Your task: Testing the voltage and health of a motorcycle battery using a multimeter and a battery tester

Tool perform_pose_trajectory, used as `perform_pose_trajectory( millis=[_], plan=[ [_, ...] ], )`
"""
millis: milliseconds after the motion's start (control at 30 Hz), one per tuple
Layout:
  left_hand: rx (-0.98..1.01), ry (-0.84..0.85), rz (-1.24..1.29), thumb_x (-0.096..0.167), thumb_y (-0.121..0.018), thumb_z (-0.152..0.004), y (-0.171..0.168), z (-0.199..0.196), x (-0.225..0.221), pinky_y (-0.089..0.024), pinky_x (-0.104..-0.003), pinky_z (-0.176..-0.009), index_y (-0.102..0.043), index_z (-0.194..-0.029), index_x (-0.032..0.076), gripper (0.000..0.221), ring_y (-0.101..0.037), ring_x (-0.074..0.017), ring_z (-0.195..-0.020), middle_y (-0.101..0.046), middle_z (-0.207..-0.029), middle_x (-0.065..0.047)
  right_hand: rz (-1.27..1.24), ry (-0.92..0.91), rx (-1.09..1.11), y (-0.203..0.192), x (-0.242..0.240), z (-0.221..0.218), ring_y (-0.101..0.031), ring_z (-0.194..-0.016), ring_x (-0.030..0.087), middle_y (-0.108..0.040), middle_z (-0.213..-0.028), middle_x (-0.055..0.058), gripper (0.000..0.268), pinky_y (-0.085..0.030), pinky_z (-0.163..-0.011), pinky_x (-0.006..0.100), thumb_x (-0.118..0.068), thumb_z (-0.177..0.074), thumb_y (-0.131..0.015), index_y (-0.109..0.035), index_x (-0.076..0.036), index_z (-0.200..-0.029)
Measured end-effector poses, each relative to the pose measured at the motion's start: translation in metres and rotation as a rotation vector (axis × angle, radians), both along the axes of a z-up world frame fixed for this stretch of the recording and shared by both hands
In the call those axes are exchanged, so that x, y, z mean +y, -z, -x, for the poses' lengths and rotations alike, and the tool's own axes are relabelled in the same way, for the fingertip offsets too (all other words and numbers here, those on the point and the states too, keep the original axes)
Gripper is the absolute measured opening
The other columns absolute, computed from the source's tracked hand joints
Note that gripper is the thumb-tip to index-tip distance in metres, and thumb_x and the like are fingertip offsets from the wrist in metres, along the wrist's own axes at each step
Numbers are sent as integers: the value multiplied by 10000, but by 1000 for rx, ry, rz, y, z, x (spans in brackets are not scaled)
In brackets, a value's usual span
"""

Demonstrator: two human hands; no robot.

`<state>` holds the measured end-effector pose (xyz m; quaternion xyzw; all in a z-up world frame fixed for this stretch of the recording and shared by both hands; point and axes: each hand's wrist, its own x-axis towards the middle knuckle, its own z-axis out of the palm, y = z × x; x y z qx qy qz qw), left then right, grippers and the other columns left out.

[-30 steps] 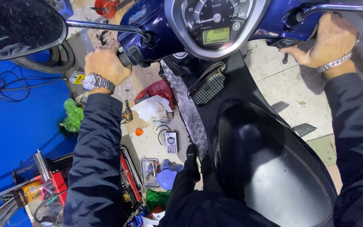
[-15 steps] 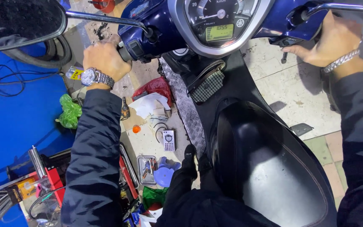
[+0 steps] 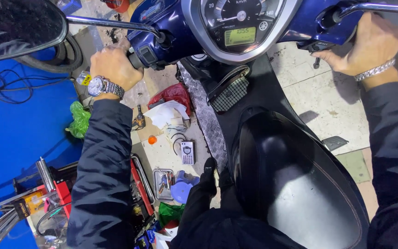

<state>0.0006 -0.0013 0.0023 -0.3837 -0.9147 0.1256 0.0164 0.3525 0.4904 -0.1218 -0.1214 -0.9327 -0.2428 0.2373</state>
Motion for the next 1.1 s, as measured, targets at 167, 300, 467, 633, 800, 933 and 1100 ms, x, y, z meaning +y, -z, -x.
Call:
perform_pose_trajectory(
  millis=[167,300,467,633,800,933,1100],
  plan=[
    [74,36,-34,483,-624,-791,6,1,-3,-565,-504,-618,-656,-1048,128,439,-693,-391,-727,-723,-820,-126,19,-64,98,32,18,-6,-441,-652,63,-449,-829,-65,977,-393,-604,218,-1102,-1036,-370,-574,-147,-1085],
    [74,18,-45,483,-629,-774,3,-2,-1,-563,-511,-625,-664,-1158,141,515,-704,-399,-729,-736,-847,-132,-2,-94,137,26,15,-4,-558,-720,75,-506,-883,-55,963,-480,-652,208,-1084,-1051,-399,-600,-144,-1113],
    [24,3,-67,439,-621,-758,3,0,-2,-535,-540,-623,-715,-1112,153,465,-664,-461,-664,-700,-728,-173,50,-68,-1,-8,3,-1,-670,-791,85,-636,-961,-56,956,-537,-688,203,-1035,-1036,-456,-549,-144,-1367],
    [-18,-15,-35,402,-623,-754,5,1,-3,-547,-554,-615,-707,-940,117,350,-652,-478,-647,-687,-711,-195,1277,-169,-383,-89,-25,38,-519,-1284,531,-550,-1405,363,870,-407,-1099,593,-186,-755,-842,-439,104,-1470],
    [19,-53,-3,424,-636,-724,11,4,-5,-560,-521,-668,-730,-934,122,380,-684,-451,-685,-715,-743,-178,1088,-281,-253,-69,-16,27,-571,-1244,531,-587,-1393,357,914,-482,-1025,581,-294,-784,-877,-421,136,-1449],
    [20,-79,-13,446,-666,-764,6,-1,-2,-556,-534,-696,-746,-959,132,378,-685,-452,-718,-724,-767,-175,882,-80,-219,-48,-13,14,-674,-1099,479,-697,-1281,307,906,-555,-856,533,-507,-863,-881,-531,71,-1468],
    [57,-53,4,451,-617,-773,14,3,-6,-554,-515,-649,-722,-892,122,365,-683,-442,-681,-716,-748,-164,478,-258,-59,-21,2,7,-776,-896,283,-780,-1130,154,986,-663,-788,350,-714,-897,-814,-553,21,-1500]
  ],
)
